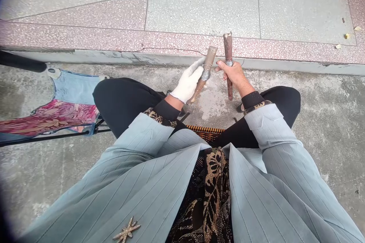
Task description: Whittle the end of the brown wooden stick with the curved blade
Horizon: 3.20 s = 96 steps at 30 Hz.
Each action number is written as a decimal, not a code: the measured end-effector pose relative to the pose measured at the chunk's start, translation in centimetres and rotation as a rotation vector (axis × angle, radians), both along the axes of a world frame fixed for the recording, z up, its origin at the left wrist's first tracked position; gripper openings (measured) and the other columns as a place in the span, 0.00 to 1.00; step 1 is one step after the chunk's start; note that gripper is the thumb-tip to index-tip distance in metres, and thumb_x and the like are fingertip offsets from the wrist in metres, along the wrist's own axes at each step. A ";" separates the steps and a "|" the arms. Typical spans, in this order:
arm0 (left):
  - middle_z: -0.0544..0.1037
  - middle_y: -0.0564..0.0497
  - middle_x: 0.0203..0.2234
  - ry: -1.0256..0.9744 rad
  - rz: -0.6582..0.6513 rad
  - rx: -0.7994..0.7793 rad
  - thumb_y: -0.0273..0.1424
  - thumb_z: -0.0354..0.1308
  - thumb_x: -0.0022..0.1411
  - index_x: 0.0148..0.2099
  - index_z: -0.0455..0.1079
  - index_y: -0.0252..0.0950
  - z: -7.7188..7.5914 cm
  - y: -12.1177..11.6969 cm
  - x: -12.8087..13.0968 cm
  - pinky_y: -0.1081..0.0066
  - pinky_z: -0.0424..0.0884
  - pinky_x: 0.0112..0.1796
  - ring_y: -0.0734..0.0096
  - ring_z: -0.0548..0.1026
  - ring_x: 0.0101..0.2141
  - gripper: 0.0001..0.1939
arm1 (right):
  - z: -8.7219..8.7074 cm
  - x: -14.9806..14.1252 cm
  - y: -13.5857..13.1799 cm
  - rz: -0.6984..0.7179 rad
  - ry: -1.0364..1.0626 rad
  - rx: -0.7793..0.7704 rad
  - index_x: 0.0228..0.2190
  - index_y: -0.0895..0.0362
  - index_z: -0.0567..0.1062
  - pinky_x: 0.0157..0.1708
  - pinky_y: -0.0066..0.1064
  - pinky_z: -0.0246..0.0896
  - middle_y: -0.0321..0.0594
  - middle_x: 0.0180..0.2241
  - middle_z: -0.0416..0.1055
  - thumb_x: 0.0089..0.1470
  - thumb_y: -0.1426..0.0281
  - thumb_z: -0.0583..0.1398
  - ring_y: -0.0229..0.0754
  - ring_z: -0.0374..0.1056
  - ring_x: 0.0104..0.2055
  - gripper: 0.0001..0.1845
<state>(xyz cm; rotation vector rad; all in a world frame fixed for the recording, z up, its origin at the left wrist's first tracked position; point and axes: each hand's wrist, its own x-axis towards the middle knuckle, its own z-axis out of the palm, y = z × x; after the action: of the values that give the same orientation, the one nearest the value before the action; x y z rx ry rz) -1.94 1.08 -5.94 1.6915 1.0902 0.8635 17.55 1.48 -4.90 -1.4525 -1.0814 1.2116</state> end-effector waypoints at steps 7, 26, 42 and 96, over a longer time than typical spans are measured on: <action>0.80 0.41 0.55 0.105 0.095 -0.013 0.46 0.47 0.76 0.65 0.64 0.39 -1.3 0.9 -0.2 0.54 0.76 0.54 0.58 0.79 0.53 0.24 | -0.1 0.1 -0.2 0.098 -0.062 -0.002 0.26 0.56 0.77 0.18 0.28 0.60 0.33 0.21 0.70 0.47 0.61 0.72 0.32 0.57 0.18 0.14; 0.76 0.43 0.61 0.265 0.065 0.186 0.34 0.51 0.72 0.63 0.67 0.40 -0.1 1.1 -0.8 0.55 0.69 0.63 0.59 0.73 0.61 0.20 | 0.6 -0.5 0.2 -0.042 0.077 -0.046 0.28 0.57 0.75 0.17 0.26 0.61 0.37 0.27 0.77 0.49 0.66 0.72 0.30 0.55 0.17 0.12; 0.78 0.40 0.58 -0.006 -0.111 0.165 0.47 0.50 0.73 0.62 0.64 0.37 -1.9 1.3 -0.9 0.57 0.73 0.58 0.60 0.78 0.56 0.24 | 1.3 0.4 0.2 -0.029 0.650 -0.157 0.27 0.57 0.70 0.18 0.21 0.57 0.30 0.23 0.68 0.39 0.75 0.74 0.28 0.58 0.20 0.18; 0.71 0.32 0.60 0.930 -0.141 0.349 0.36 0.50 0.73 0.74 0.56 0.33 1.6 0.8 -1.2 0.51 0.66 0.56 0.42 0.71 0.58 0.31 | 0.1 0.9 1.0 0.051 -0.618 0.213 0.29 0.55 0.75 0.49 0.41 0.67 0.43 0.36 0.74 0.51 0.69 0.69 0.50 0.70 0.43 0.07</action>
<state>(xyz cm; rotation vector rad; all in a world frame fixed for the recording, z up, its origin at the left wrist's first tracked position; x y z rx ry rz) -3.18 1.86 -4.33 2.5368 1.4295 0.1302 18.48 2.47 -4.80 -1.6789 -1.6119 0.6533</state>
